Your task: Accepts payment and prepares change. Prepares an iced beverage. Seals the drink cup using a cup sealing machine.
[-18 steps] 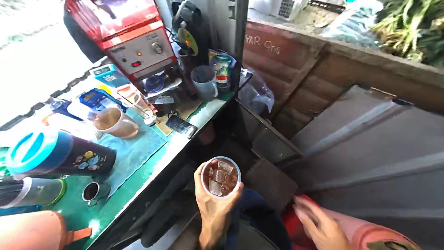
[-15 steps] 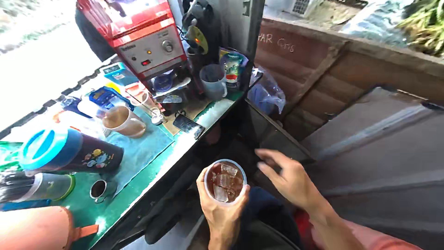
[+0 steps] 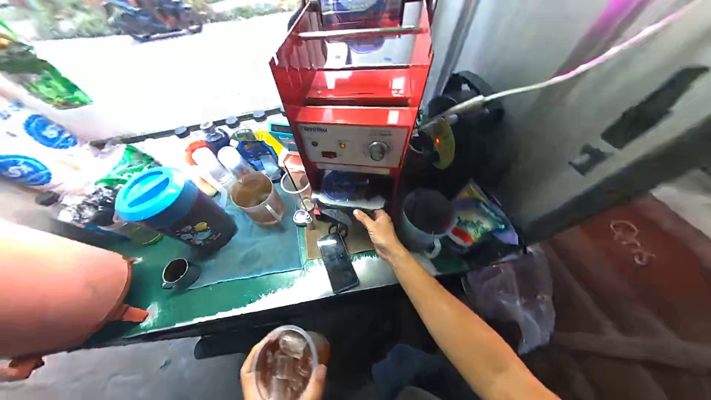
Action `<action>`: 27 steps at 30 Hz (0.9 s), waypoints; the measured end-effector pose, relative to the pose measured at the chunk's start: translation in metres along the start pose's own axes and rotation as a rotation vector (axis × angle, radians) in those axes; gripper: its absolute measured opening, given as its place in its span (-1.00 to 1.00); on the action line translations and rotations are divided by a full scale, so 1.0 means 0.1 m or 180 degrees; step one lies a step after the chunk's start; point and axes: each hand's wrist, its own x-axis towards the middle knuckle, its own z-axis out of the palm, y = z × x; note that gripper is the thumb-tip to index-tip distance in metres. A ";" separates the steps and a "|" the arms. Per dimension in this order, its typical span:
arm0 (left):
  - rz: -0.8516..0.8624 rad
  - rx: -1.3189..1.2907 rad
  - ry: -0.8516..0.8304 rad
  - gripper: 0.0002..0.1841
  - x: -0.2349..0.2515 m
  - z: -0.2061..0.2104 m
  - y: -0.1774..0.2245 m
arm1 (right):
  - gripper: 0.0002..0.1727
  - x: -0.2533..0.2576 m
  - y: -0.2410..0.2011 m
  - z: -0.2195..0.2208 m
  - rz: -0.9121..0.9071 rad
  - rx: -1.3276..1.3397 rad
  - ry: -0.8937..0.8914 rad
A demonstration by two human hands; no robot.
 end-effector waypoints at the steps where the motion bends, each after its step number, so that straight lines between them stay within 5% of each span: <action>1: -0.0054 0.0032 0.0165 0.11 0.05 0.09 0.00 | -0.49 0.05 -0.01 -0.01 -0.0017 -0.0004 -0.0104; 8: 0.0148 0.0074 0.0578 0.15 0.50 0.49 0.24 | -0.75 0.02 0.06 -0.04 0.0015 0.0220 -0.0496; 12: 0.0500 0.0138 0.0480 0.14 0.77 0.60 0.49 | -0.72 -0.34 0.09 -0.06 0.0084 0.0365 -0.0614; 20: 0.0805 0.0001 0.0004 0.34 1.41 1.00 0.67 | -0.90 -0.64 -0.13 -0.14 0.1122 0.1078 -0.0597; 27: 0.0798 -0.0438 -0.0625 0.26 1.95 1.29 0.67 | -0.62 -0.74 -0.05 -0.15 0.0892 0.0616 -0.0818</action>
